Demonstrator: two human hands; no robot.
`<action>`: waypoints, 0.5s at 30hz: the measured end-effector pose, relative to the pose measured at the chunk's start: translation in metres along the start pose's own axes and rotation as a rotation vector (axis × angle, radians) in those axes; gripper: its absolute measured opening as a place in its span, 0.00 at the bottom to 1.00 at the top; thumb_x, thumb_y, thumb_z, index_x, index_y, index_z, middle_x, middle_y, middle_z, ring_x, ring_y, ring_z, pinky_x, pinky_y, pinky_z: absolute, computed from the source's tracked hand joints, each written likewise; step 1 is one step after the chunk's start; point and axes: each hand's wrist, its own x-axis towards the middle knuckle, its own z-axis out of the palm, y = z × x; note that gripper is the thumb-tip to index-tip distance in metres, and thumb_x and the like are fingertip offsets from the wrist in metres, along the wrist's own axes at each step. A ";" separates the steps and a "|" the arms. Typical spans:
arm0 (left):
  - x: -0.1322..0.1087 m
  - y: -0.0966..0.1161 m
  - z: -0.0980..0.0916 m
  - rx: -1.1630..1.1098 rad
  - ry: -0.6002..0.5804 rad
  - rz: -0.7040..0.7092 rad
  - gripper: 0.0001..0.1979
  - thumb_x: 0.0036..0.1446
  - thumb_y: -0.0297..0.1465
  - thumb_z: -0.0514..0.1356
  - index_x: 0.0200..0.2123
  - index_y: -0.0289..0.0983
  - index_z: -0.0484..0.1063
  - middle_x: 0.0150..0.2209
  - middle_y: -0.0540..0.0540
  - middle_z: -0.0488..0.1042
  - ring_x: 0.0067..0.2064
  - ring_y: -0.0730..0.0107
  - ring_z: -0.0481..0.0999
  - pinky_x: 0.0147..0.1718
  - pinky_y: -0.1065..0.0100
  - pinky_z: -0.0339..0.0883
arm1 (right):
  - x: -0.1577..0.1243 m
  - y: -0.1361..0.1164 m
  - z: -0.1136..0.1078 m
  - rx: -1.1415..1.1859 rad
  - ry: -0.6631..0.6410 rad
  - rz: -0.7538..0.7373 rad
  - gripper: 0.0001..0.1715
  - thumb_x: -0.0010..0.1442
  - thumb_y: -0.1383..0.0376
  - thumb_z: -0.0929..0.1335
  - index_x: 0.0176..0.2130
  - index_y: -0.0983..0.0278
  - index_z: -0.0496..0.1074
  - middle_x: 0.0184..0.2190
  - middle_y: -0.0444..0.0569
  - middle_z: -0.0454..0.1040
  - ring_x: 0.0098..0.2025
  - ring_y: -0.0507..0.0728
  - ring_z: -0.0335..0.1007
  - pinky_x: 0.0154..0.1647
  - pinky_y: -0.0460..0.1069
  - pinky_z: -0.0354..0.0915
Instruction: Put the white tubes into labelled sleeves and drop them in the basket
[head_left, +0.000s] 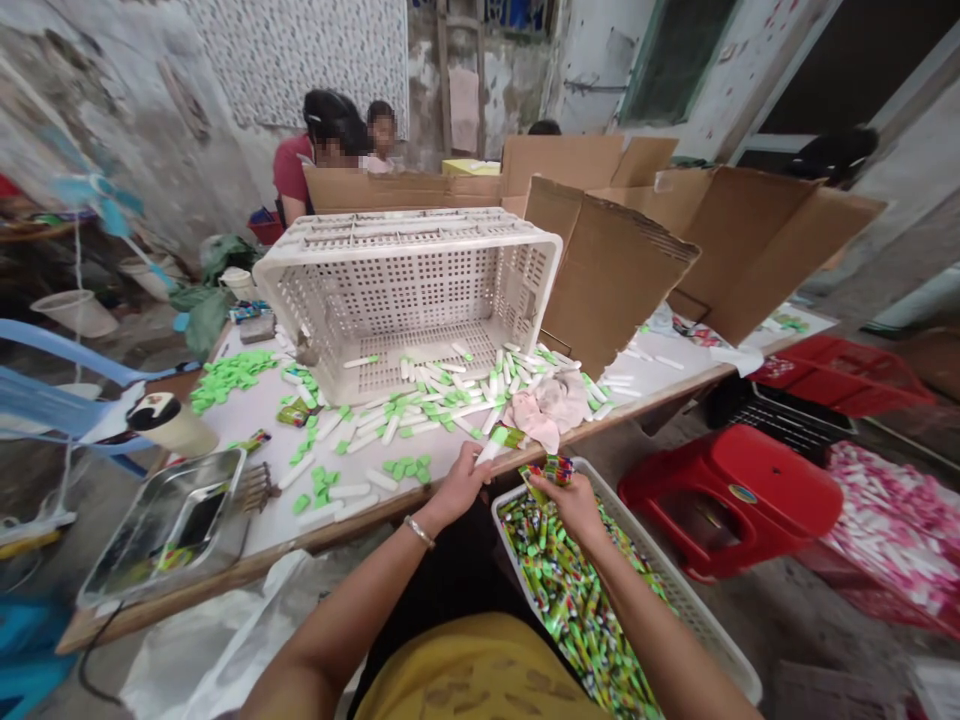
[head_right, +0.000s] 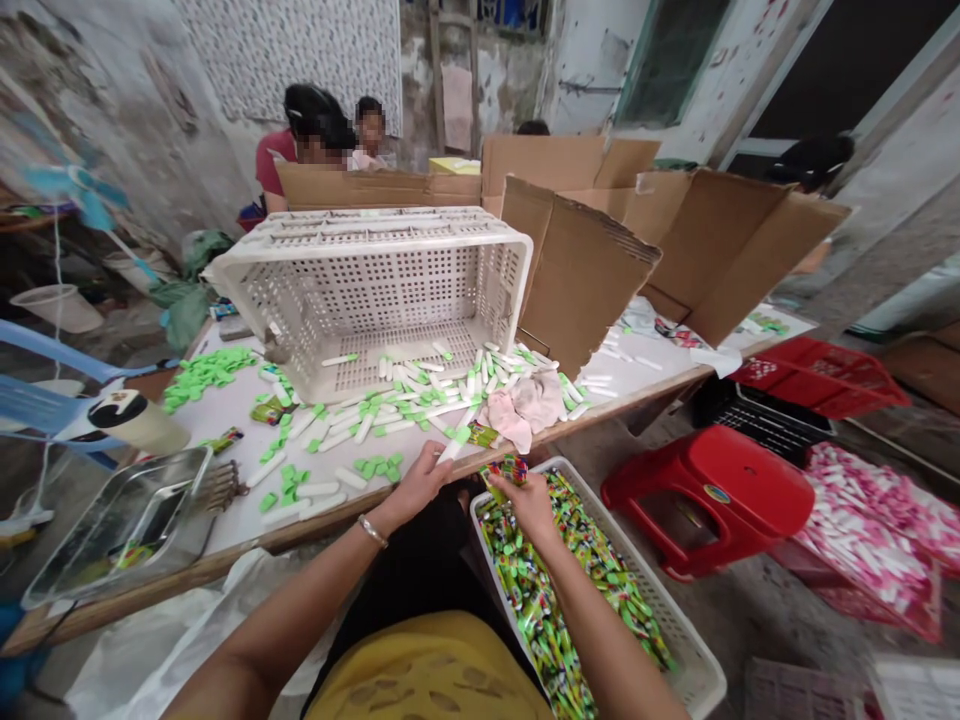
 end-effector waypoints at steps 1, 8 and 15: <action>-0.001 0.002 -0.005 0.050 0.004 0.040 0.11 0.55 0.38 0.51 0.37 0.37 0.61 0.27 0.53 0.65 0.26 0.77 0.63 0.25 0.74 0.59 | 0.000 0.002 -0.005 -0.026 0.002 -0.020 0.18 0.41 0.52 0.71 0.21 0.65 0.74 0.21 0.46 0.74 0.26 0.57 0.67 0.31 0.50 0.62; 0.002 0.022 -0.020 0.173 0.046 0.160 0.10 0.52 0.35 0.53 0.37 0.38 0.66 0.35 0.51 0.69 0.39 0.69 0.67 0.41 0.70 0.59 | 0.001 0.007 -0.020 0.010 -0.077 -0.014 0.20 0.45 0.50 0.69 0.22 0.65 0.74 0.21 0.46 0.73 0.26 0.56 0.66 0.30 0.49 0.61; 0.000 0.022 0.002 -0.103 -0.018 0.026 0.13 0.51 0.36 0.55 0.40 0.37 0.64 0.32 0.50 0.70 0.26 0.77 0.65 0.26 0.74 0.59 | -0.005 0.002 -0.006 0.292 -0.044 0.149 0.18 0.35 0.55 0.75 0.22 0.66 0.71 0.19 0.44 0.71 0.23 0.53 0.65 0.28 0.49 0.63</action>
